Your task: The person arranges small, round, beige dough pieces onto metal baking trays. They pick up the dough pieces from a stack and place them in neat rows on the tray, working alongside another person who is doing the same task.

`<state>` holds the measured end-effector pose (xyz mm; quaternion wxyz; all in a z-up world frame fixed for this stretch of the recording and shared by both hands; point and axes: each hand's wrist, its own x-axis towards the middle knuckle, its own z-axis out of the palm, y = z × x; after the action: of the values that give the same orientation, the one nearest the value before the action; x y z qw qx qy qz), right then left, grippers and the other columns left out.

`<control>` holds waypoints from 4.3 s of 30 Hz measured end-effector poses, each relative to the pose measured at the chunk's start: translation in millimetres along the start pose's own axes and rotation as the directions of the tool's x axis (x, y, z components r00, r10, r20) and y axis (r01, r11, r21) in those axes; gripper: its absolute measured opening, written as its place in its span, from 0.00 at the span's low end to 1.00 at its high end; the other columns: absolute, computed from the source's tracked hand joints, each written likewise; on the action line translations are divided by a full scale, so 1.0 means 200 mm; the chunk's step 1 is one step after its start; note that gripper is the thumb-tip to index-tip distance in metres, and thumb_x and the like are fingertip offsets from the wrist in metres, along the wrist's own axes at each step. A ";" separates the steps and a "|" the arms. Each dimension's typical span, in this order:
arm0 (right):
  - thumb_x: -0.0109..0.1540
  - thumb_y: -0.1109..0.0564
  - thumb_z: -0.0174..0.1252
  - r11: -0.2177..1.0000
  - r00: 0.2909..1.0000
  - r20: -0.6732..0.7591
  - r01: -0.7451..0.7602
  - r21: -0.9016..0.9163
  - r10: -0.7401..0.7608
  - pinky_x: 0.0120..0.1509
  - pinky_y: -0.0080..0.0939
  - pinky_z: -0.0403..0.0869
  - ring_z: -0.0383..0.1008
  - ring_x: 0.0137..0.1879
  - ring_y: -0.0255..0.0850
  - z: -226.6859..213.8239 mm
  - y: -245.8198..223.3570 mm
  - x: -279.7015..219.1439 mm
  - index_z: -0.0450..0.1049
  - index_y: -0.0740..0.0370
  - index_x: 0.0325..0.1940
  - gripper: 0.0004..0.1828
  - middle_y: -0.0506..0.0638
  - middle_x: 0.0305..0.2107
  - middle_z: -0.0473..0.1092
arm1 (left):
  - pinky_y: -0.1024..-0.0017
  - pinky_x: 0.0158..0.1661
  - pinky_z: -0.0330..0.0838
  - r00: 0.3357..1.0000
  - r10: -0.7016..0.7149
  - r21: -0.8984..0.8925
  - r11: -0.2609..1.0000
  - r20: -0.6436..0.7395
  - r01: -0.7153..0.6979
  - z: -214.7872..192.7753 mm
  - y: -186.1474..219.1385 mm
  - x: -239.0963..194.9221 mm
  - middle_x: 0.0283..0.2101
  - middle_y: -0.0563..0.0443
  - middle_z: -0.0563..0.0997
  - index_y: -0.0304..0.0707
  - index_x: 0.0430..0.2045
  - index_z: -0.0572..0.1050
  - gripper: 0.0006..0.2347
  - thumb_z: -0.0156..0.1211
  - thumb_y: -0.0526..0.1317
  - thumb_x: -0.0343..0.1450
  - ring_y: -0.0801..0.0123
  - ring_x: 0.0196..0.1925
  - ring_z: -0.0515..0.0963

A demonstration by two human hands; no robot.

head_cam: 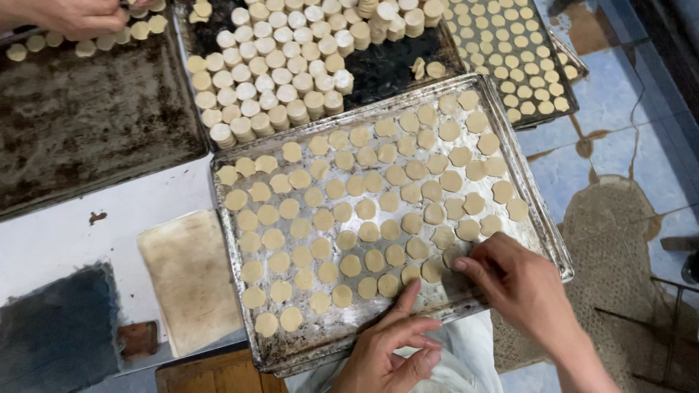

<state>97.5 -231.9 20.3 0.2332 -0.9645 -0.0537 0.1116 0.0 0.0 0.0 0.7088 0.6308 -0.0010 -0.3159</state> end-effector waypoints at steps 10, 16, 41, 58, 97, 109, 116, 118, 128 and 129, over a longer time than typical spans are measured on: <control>0.65 0.54 0.62 0.822 0.793 -0.233 0.568 -0.049 -0.562 0.45 0.52 0.75 0.78 0.44 0.54 0.01 -0.38 0.90 0.73 0.60 0.56 0.17 0.56 0.43 0.78 | 0.73 0.37 0.83 0.967 0.223 -0.025 0.973 -0.124 -0.228 -0.03 -0.11 -0.06 0.71 0.32 0.70 0.26 0.51 0.77 0.20 0.60 0.48 0.75 0.62 0.59 0.84; 0.57 0.60 0.65 0.774 0.754 -0.177 0.619 -0.130 -0.633 0.47 0.55 0.73 0.76 0.48 0.58 0.24 -0.62 1.39 0.72 0.58 0.53 0.20 0.57 0.43 0.76 | 0.71 0.49 0.84 0.966 0.169 -0.111 0.975 -0.194 -0.193 -0.07 -0.27 -0.15 0.67 0.38 0.74 0.29 0.51 0.78 0.17 0.60 0.46 0.75 0.61 0.56 0.85; 0.58 0.64 0.62 0.776 0.762 -0.147 0.621 -0.106 -0.630 0.48 0.55 0.73 0.77 0.47 0.60 0.32 -0.58 1.58 0.66 0.55 0.61 0.27 0.61 0.38 0.76 | 0.68 0.51 0.81 0.939 0.130 -0.085 0.983 -0.318 -0.165 -0.16 -0.24 -0.19 0.57 0.45 0.82 0.32 0.46 0.80 0.15 0.64 0.44 0.72 0.65 0.54 0.84; 0.59 0.57 0.63 0.774 0.544 0.574 0.560 0.296 -0.612 0.54 0.38 0.76 0.82 0.51 0.40 -0.02 -0.77 0.37 0.72 0.46 0.69 0.32 0.44 0.50 0.79 | 0.69 0.48 0.84 0.770 0.257 0.082 0.962 -0.584 -0.259 -0.18 -0.05 -0.28 0.71 0.42 0.61 0.41 0.70 0.49 0.36 0.64 0.29 0.67 0.60 0.62 0.77; 0.62 0.60 0.60 0.840 0.809 0.362 0.271 0.470 -0.464 0.30 0.42 0.72 0.73 0.27 0.44 0.54 -0.87 -0.39 0.74 0.62 0.42 0.06 0.51 0.27 0.75 | 0.76 0.31 0.83 0.676 0.025 -0.291 0.890 -0.737 -0.350 -0.20 -0.33 -0.75 0.42 0.47 0.82 0.29 0.49 0.78 0.13 0.62 0.27 0.70 0.75 0.35 0.82; 0.61 0.58 0.63 0.815 0.815 0.257 0.382 0.435 -0.519 0.26 0.40 0.72 0.76 0.26 0.40 0.49 -0.81 -0.35 0.75 0.62 0.38 0.06 0.50 0.27 0.71 | 0.78 0.34 0.82 0.758 0.070 -0.335 0.868 -0.648 -0.367 -0.17 -0.33 -0.68 0.41 0.48 0.81 0.31 0.54 0.75 0.15 0.59 0.27 0.71 0.73 0.33 0.83; 0.61 0.58 0.62 0.891 0.891 0.005 0.453 0.034 -0.454 0.29 0.47 0.71 0.75 0.28 0.49 0.46 -0.71 -0.30 0.77 0.61 0.37 0.04 0.52 0.29 0.72 | 0.74 0.36 0.86 0.800 0.070 -0.376 0.856 -0.596 -0.355 -0.15 -0.29 -0.62 0.53 0.44 0.78 0.29 0.52 0.75 0.14 0.58 0.27 0.72 0.72 0.47 0.83; 0.61 0.58 0.62 0.873 0.876 -0.004 0.481 0.077 -0.482 0.30 0.47 0.72 0.75 0.29 0.49 0.45 -0.69 -0.28 0.78 0.60 0.37 0.04 0.51 0.30 0.73 | 0.75 0.38 0.86 0.850 0.066 -0.390 0.868 -0.523 -0.308 -0.14 -0.27 -0.60 0.59 0.44 0.75 0.28 0.53 0.75 0.14 0.58 0.28 0.72 0.70 0.46 0.83; 0.57 0.50 0.67 0.923 0.913 0.137 0.386 0.009 -0.383 0.30 0.47 0.71 0.75 0.26 0.47 0.31 -0.57 -0.32 0.78 0.60 0.31 0.11 0.50 0.25 0.74 | 0.75 0.39 0.86 0.871 0.146 -0.322 0.890 -0.469 -0.323 -0.10 -0.21 -0.55 0.62 0.43 0.72 0.27 0.55 0.74 0.16 0.58 0.27 0.72 0.71 0.50 0.82; 0.58 0.51 0.67 0.920 0.903 0.200 0.348 0.179 -0.381 0.30 0.45 0.71 0.75 0.26 0.46 0.31 -0.56 -0.34 0.77 0.61 0.33 0.11 0.50 0.26 0.74 | 0.74 0.40 0.87 0.852 0.201 -0.301 0.876 -0.484 -0.378 -0.09 -0.21 -0.54 0.58 0.41 0.74 0.26 0.56 0.74 0.15 0.57 0.28 0.73 0.71 0.51 0.82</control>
<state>10.9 -115.7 31.2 0.3086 -0.8992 -0.2522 0.1808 -98.0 64.9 0.8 0.8403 0.5258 0.1236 -0.0469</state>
